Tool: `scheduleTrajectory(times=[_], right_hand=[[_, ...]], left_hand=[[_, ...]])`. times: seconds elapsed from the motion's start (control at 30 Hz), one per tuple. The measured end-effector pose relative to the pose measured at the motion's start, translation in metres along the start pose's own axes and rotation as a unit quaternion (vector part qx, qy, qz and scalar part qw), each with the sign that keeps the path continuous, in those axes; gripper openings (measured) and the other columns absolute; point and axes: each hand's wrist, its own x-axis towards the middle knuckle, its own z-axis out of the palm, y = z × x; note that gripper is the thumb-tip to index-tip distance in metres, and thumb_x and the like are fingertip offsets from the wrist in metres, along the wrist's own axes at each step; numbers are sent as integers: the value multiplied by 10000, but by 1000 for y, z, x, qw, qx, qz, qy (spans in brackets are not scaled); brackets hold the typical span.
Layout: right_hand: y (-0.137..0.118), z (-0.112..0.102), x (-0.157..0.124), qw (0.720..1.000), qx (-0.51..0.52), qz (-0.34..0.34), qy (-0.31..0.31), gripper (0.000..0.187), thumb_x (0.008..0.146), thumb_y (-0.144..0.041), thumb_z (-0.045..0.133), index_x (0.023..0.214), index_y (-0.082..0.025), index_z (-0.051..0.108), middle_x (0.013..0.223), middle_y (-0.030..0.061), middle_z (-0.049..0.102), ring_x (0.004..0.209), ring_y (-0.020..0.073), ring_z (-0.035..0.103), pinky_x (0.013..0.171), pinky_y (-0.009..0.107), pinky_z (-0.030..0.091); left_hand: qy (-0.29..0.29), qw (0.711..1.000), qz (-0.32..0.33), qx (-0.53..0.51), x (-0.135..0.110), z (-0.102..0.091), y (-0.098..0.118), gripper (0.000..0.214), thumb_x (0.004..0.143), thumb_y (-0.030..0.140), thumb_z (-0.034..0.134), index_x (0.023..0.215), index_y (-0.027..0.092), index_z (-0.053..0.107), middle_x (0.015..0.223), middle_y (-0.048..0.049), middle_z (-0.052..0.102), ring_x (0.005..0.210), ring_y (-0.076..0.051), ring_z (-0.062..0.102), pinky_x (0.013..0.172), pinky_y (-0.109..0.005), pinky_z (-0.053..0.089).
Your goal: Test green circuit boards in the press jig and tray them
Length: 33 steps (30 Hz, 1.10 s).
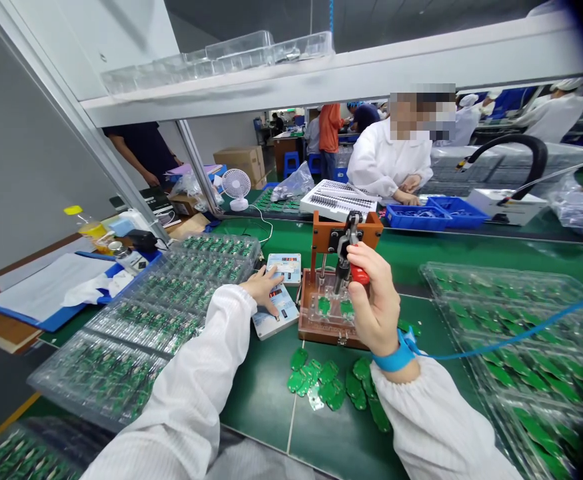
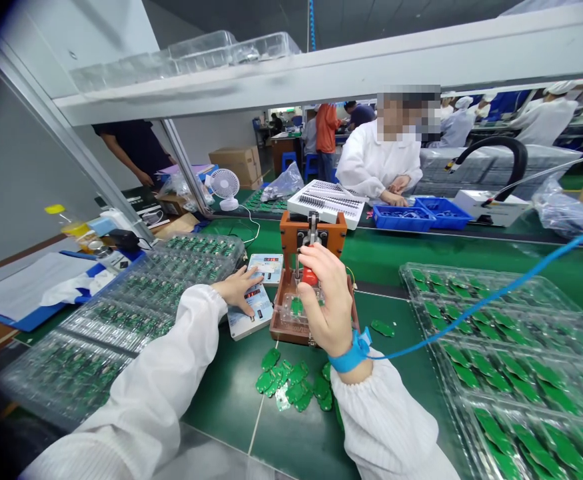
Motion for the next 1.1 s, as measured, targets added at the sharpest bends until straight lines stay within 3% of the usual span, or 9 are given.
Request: scheduleTrajectory(times=[0.1,0.2,0.23,0.3,0.5,0.7,0.87,1.0,1.1], right_hand=[[1,0,-1,1000,-2,0,-6,333,1017,-289,504,1342,-290,576,1356,77,639,1377,296,533,1157,574,444],[2,2,-2,1000,-1,-1,1,341,1029,-320,487,1360,-297,565,1357,76,633,1379,294,528,1158,567,444],[3,3,-3,1000,-4,-3,6,344,1035,-337,474,1365,-300,561,1356,77,632,1378,295,528,1157,567,446],[4,6,-4,1000,-14,-9,17,358,1044,-376,440,1377,-302,550,1351,82,630,1373,301,531,1154,575,446],[14,14,-10,998,-50,-24,34,401,1057,-409,358,1425,-309,482,1363,103,606,1384,307,523,1106,591,494],[9,11,1,990,-92,-74,79,372,1066,-439,358,1331,-289,573,1177,98,679,1209,296,626,985,533,562],[-9,0,81,993,-42,-29,105,331,1065,-466,416,1227,-254,612,904,37,671,835,186,690,821,389,579],[25,0,159,998,1,55,-26,495,1039,-599,360,1239,-221,609,815,-8,657,727,122,680,752,299,554],[63,-2,178,988,-24,113,-105,603,998,-659,396,1043,-148,713,845,25,710,864,166,696,878,344,546]], left_hand=[[149,985,28,-87,-18,9,12,912,653,424,842,1453,219,454,1682,-169,235,1556,-431,146,1233,-571,215],[395,880,107,-242,-38,33,45,171,898,310,621,1021,206,562,1236,-125,654,1230,-262,589,1035,-396,469],[452,836,123,-286,-43,43,59,132,938,300,572,856,218,509,984,-72,674,975,-210,654,870,-343,517],[504,790,162,-310,-50,66,86,344,980,280,522,677,231,368,681,6,539,658,-147,565,661,-285,467],[477,793,314,-213,-51,116,128,386,944,167,481,598,231,321,560,13,459,512,-131,445,507,-288,337],[456,785,321,-269,-51,117,128,393,955,166,503,618,232,311,621,-10,566,579,-130,533,544,-278,406],[480,764,321,-287,-53,115,126,396,960,153,525,629,225,320,600,9,557,552,-113,524,530,-262,392],[501,749,320,-293,-53,114,123,396,959,129,551,637,218,337,596,26,522,542,-102,514,518,-248,374],[518,736,315,-301,-54,112,121,350,948,106,580,673,213,392,637,27,537,574,-103,531,541,-238,405]])
